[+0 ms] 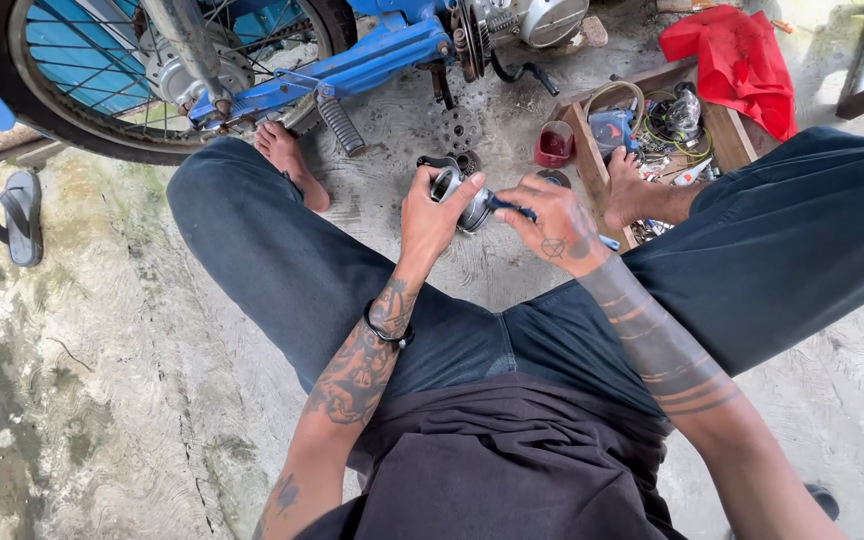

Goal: A person is sitting on the floor, inspecting and cleaning a motorcycle piston with a small tool.

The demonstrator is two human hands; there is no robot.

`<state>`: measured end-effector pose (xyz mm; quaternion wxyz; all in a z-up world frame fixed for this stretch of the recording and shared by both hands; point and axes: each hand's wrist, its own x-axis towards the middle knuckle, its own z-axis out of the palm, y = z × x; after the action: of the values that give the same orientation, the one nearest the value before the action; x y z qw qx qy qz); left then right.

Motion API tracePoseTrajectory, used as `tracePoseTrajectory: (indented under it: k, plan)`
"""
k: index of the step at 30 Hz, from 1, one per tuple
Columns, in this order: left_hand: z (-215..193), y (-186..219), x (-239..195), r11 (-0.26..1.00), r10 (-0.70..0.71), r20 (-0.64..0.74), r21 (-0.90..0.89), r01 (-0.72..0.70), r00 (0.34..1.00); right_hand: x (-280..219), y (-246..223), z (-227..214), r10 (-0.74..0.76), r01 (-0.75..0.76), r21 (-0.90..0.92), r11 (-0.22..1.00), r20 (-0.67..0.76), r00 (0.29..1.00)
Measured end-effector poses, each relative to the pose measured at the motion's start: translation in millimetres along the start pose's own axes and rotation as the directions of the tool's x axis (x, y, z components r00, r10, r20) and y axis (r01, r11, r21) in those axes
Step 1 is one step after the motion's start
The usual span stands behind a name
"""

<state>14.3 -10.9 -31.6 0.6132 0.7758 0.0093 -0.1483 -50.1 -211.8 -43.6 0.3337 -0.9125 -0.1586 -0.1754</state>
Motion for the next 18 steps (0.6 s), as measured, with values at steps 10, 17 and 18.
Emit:
tracePoseTrajectory:
  k: [10, 17, 18]
  plan:
    - [-2.6, -10.5, 9.5, 0.999, 0.034, -0.019, -0.028, -0.034, 0.999, 7.2, -12.6, -1.1, 0.024, -0.025, -0.073, 0.997, -0.012, 1.000]
    - [-2.1, -29.0, 19.6, 0.946, 0.250, -0.001, -0.212, -0.245, 0.968, 17.6, -14.1, -7.0, -0.010, 0.012, -0.054, 0.998, 0.047, 0.999]
    - [-2.6, -23.6, 22.0, 0.928, 0.301, 0.007, -0.233, -0.291, 0.954, 24.0, -14.5, -11.3, -0.020, 0.023, -0.057, 0.998, 0.041, 0.999]
